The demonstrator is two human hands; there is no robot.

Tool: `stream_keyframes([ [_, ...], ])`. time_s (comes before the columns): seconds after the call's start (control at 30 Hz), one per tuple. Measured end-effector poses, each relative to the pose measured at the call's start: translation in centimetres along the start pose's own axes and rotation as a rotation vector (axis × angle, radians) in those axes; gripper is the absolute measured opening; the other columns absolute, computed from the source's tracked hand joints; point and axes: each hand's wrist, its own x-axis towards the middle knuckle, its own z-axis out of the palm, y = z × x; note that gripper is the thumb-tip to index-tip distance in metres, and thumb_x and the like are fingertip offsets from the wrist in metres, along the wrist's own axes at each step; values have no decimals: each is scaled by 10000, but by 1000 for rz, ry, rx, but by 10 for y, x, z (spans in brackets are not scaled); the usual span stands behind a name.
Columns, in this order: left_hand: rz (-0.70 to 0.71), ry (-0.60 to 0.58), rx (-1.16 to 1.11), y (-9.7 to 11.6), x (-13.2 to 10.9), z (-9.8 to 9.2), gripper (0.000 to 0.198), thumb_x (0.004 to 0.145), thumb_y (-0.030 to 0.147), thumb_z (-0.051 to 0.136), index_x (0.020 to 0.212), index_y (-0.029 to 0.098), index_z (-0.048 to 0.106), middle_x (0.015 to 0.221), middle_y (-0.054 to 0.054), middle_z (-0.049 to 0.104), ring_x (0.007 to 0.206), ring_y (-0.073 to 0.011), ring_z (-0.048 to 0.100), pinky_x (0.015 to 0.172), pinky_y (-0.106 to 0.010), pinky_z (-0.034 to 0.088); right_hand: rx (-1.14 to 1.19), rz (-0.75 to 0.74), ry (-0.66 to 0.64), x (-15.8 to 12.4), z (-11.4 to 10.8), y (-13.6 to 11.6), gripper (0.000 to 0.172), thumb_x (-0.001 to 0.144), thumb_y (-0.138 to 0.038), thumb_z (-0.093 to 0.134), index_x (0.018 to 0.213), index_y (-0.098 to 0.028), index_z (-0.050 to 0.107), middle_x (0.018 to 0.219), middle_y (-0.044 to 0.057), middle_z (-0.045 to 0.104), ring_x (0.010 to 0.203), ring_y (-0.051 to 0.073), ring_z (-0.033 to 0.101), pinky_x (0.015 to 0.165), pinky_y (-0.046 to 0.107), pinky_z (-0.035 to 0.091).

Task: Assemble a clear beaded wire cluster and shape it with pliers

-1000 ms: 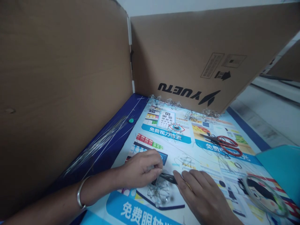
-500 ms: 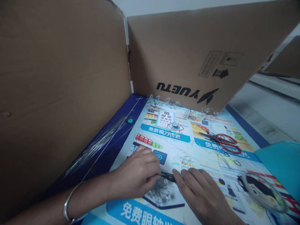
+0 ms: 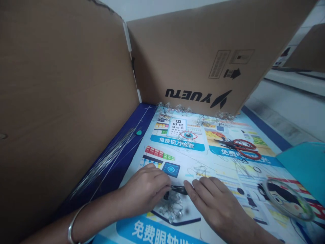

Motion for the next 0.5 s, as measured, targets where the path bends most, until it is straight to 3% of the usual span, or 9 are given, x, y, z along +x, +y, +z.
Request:
stream_keyframes([
  [0.5,-21,-7,46,0,1,0,145,868,155,417,773,163,526,698,-23,614,650,-153,538,611,-273,421,4,-17,-2,8,-3,2,329,857,-37,341,1085,-61,578,893,120,635,823,237,541,748,433,408],
])
